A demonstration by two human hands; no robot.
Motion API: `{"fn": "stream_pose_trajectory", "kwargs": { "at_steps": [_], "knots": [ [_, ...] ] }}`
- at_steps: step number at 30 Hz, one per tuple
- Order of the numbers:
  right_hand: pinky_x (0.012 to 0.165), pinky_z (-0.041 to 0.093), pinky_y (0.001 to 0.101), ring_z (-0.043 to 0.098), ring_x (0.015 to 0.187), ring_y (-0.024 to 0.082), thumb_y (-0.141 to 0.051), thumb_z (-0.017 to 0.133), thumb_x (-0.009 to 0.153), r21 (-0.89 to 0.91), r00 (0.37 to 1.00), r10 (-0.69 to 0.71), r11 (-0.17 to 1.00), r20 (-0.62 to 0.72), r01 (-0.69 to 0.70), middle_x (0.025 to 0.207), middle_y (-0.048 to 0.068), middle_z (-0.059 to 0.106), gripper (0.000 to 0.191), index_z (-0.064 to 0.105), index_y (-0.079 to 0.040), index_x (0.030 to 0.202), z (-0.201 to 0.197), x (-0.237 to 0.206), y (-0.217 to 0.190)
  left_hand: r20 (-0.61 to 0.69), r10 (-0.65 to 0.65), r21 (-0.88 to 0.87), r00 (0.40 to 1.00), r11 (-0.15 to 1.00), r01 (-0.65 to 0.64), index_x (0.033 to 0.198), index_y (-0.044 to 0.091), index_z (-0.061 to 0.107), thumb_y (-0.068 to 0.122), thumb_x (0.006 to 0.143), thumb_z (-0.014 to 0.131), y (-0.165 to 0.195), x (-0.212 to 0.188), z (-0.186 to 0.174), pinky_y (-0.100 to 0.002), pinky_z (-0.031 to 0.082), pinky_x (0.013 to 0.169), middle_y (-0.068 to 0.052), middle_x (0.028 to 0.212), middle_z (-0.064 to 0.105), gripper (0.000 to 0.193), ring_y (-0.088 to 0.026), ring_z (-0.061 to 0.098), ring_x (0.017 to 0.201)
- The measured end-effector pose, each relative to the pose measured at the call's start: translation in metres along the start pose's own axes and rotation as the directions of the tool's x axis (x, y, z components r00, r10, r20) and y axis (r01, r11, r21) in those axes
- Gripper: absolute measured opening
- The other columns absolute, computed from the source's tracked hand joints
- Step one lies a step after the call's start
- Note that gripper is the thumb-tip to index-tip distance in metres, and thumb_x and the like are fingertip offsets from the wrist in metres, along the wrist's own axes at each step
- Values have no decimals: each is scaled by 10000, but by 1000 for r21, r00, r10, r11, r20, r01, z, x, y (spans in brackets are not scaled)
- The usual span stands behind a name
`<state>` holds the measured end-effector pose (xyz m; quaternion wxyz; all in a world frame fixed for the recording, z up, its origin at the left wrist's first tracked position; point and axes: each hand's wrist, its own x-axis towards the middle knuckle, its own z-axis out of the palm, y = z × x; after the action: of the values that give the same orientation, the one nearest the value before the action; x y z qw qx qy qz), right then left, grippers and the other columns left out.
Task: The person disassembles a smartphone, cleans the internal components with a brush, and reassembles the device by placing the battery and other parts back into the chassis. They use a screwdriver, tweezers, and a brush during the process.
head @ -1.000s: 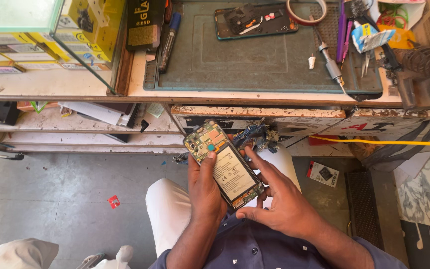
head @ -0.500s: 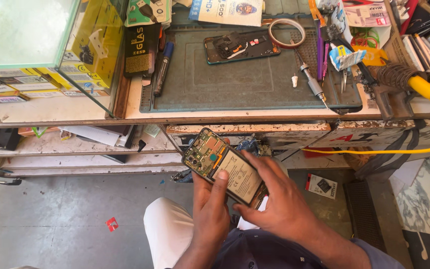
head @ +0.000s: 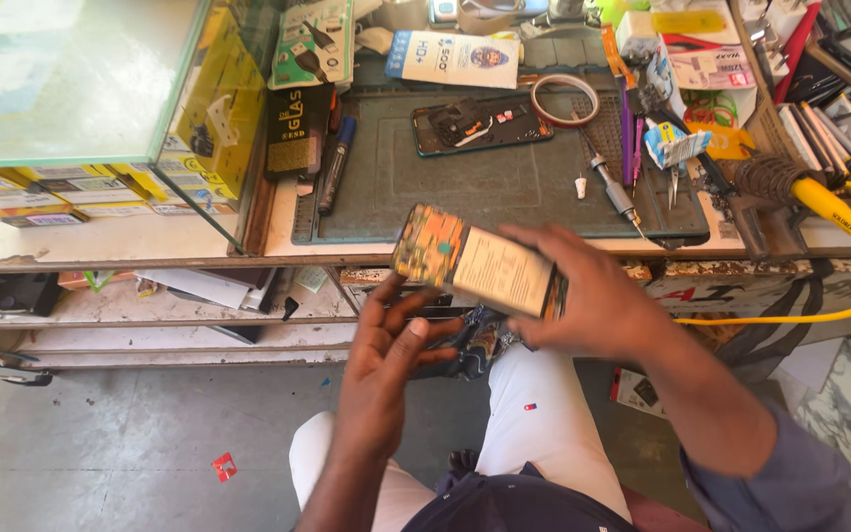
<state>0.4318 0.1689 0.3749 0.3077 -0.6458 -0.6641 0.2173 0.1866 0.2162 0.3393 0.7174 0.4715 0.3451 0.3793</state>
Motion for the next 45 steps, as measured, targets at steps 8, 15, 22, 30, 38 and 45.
{"fn": "stream_pose_trajectory", "kwargs": {
  "at_steps": [8,15,22,30,38,45],
  "knots": [
    [1056,462,398,612,1244,325,-305,891,581,-136,997,-21,990,71,30,1343,165,622,950,526,-101,1434,-23,73,35,30,176,226,984,958,-178,1511,62,403,146,988,578,22,27,-17,-308,568,858,-141,1396,637,557,-186,690,1094],
    [1075,449,412,594,1269,333,-316,892,563,-134,985,-66,987,162,88,1360,169,621,980,519,-113,1447,-22,105,48,36,415,647,909,684,-337,1367,67,570,134,955,661,49,62,-30,-283,562,683,-61,1163,769,427,-110,678,788],
    [1034,467,414,590,1228,323,-325,890,587,-180,965,-46,979,258,95,1281,143,590,978,497,-158,1466,-28,122,51,149,522,776,840,464,-427,1305,62,618,124,912,711,60,97,-36,-290,552,590,-73,1134,765,409,-140,655,728],
    [1005,474,404,586,1182,304,-313,889,589,-189,960,-58,976,275,113,1207,111,561,961,504,-172,1458,-30,131,48,102,580,775,808,463,-430,1278,106,634,135,935,698,53,108,-42,-283,568,543,-34,1085,771,350,-127,697,732],
    [1044,466,388,590,1231,294,-293,861,606,-140,992,-37,989,117,53,1263,102,581,907,532,-161,1440,-32,108,45,580,596,786,555,-232,-573,1174,126,682,85,808,701,106,243,-18,-449,548,799,-88,1126,704,369,-327,667,1054],
    [1075,426,392,538,1290,304,-266,882,602,-123,998,-51,991,31,54,1301,119,569,891,547,-117,1414,-52,100,51,595,223,735,772,-541,-410,1135,220,736,96,851,649,121,345,4,-536,501,875,-75,1123,728,322,-324,636,1124]
  ]
}}
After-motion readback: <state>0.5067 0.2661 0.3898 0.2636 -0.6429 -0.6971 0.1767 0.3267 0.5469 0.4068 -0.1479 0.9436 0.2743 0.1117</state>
